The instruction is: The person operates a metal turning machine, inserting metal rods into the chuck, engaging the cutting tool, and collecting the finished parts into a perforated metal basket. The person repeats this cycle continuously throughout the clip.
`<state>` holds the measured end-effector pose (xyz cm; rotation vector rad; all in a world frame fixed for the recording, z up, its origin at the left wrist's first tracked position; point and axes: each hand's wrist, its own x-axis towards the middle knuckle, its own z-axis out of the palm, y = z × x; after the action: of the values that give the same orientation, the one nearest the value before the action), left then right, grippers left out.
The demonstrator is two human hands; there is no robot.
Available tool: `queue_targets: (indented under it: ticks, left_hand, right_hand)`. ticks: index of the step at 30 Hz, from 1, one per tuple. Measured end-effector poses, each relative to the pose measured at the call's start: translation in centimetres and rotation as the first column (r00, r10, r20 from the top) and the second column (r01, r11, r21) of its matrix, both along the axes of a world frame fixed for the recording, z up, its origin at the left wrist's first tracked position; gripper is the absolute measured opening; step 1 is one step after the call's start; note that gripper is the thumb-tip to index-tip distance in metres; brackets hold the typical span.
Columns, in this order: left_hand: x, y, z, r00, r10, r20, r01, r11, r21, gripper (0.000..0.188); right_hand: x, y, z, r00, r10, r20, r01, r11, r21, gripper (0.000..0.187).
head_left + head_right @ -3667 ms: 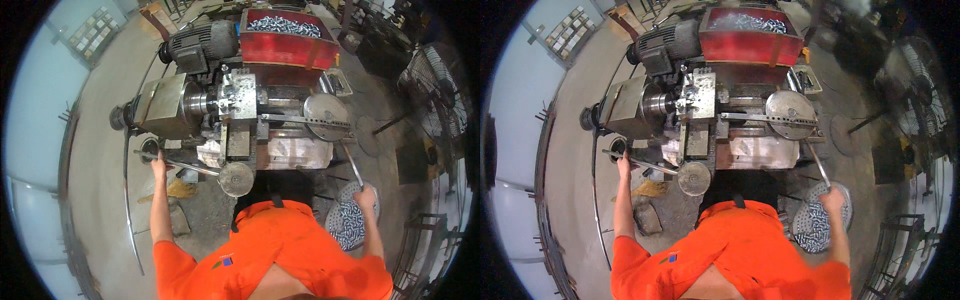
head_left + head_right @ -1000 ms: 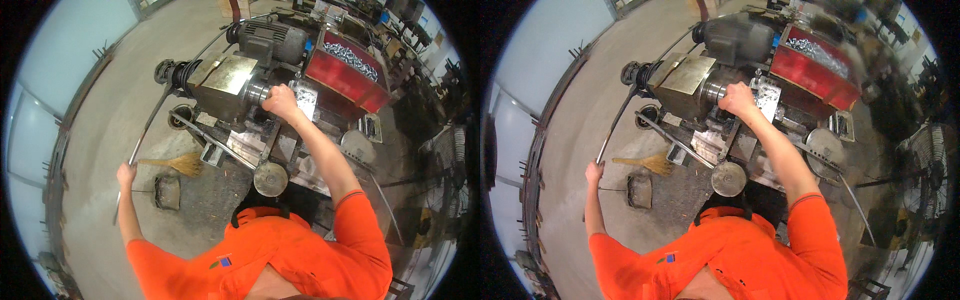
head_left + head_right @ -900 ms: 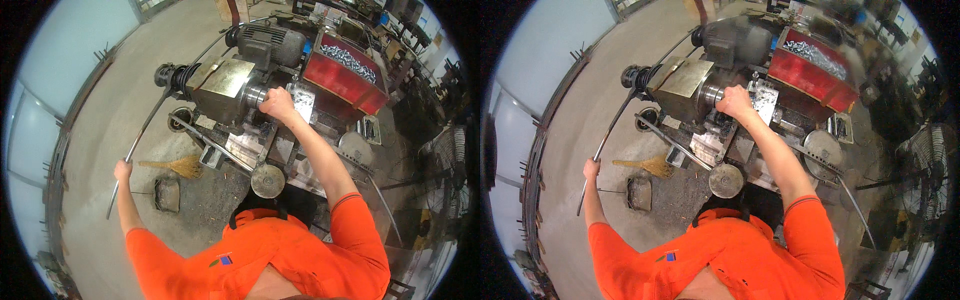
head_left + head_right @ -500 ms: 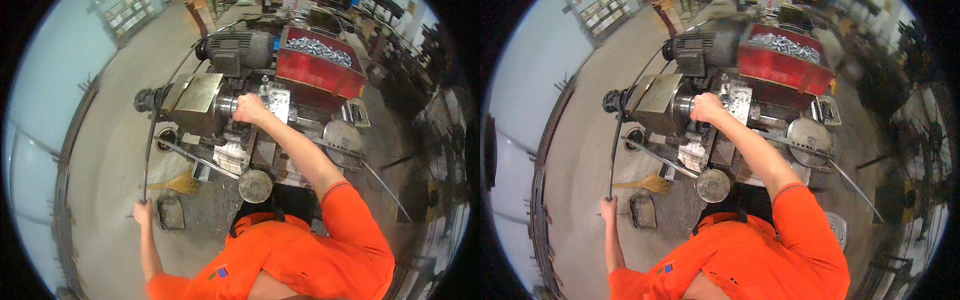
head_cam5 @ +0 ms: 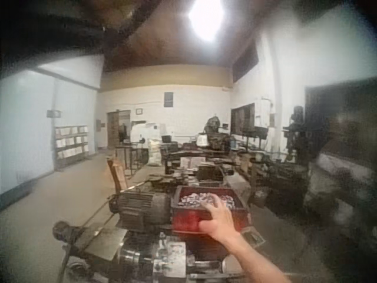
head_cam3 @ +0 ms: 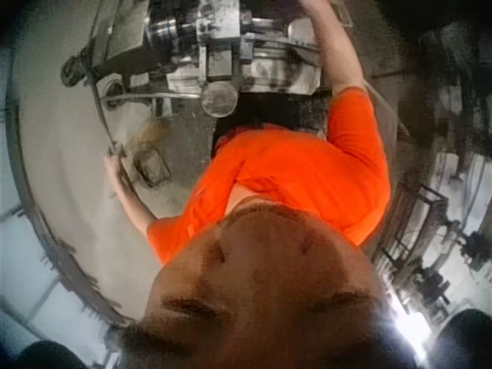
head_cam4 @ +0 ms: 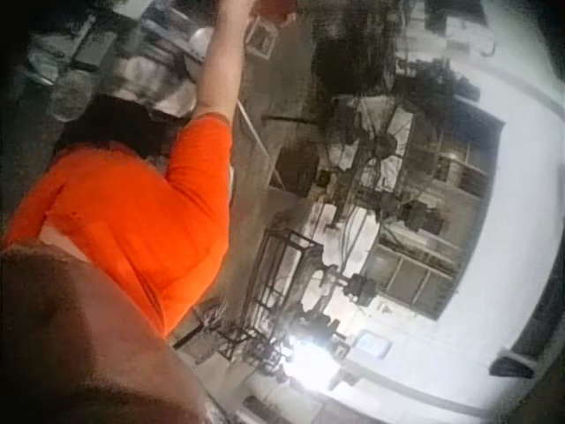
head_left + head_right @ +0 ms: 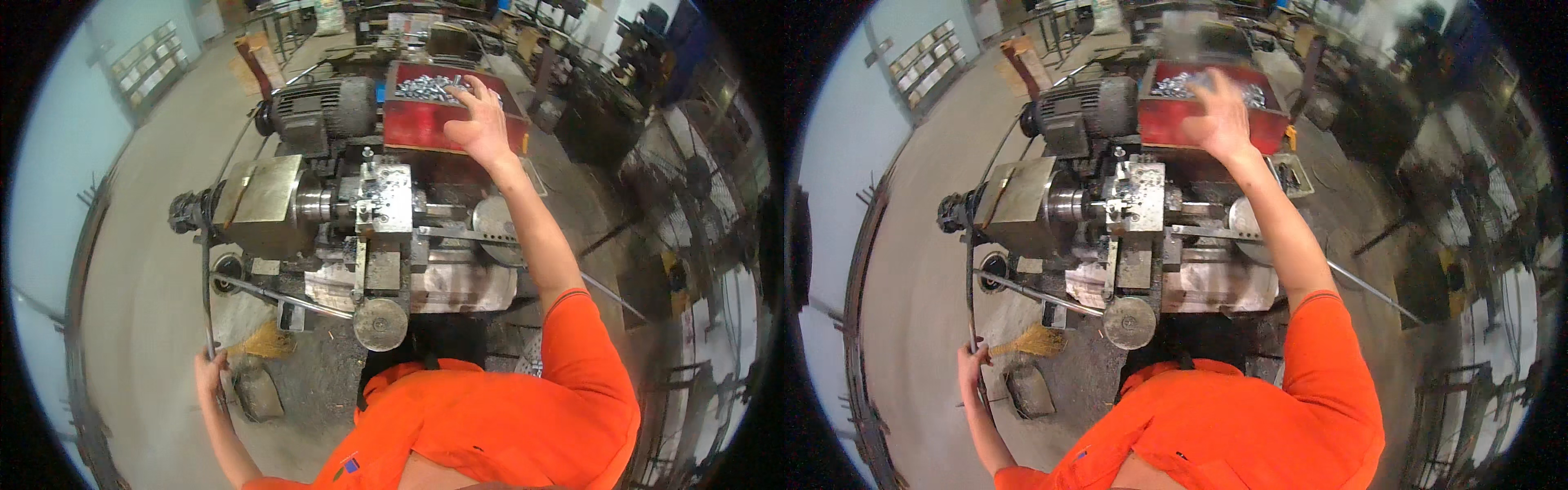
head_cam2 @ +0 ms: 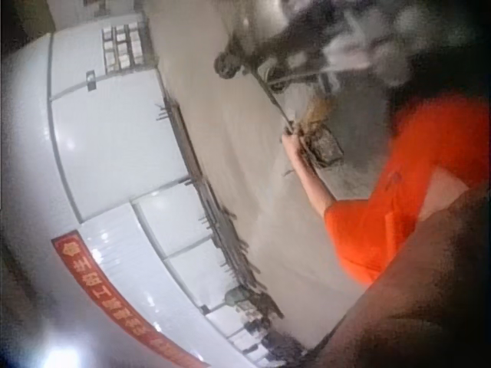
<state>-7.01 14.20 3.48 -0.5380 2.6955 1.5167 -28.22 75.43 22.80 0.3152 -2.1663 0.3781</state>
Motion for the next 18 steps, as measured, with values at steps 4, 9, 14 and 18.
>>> queue_targets:
  ticks: [4, 9, 14, 18]
  left_hand:
    - [-3.0, 0.9, -0.6, 1.0, -0.006, 0.004, 0.004, 0.954, 0.3, 0.036]
    - [0.3, -3.1, -2.4, 0.99, 0.063, 0.127, -0.1, 0.948, 0.303, 0.048]
    - [-4.1, -6.1, -5.1, 0.949, 0.073, 0.308, -0.196, 0.9, 0.39, 0.048]
    - [-4.0, -4.3, -4.3, 0.964, 0.03, 0.265, -0.112, 0.948, 0.299, 0.044]
  right_hand:
    - [7.6, 5.5, -3.8, 0.977, 0.141, 0.158, -0.1, 0.965, -0.241, 0.045]
    - [21.4, 15.1, -14.6, 0.863, -0.125, 0.489, 0.302, 0.904, -0.302, 0.042]
    - [40.2, 20.7, -27.9, 0.178, -0.424, 0.888, 0.837, 0.539, 0.09, 0.031]
    - [47.1, 18.9, -34.0, 0.014, -0.382, 0.924, 0.637, 0.715, 0.286, 0.033]
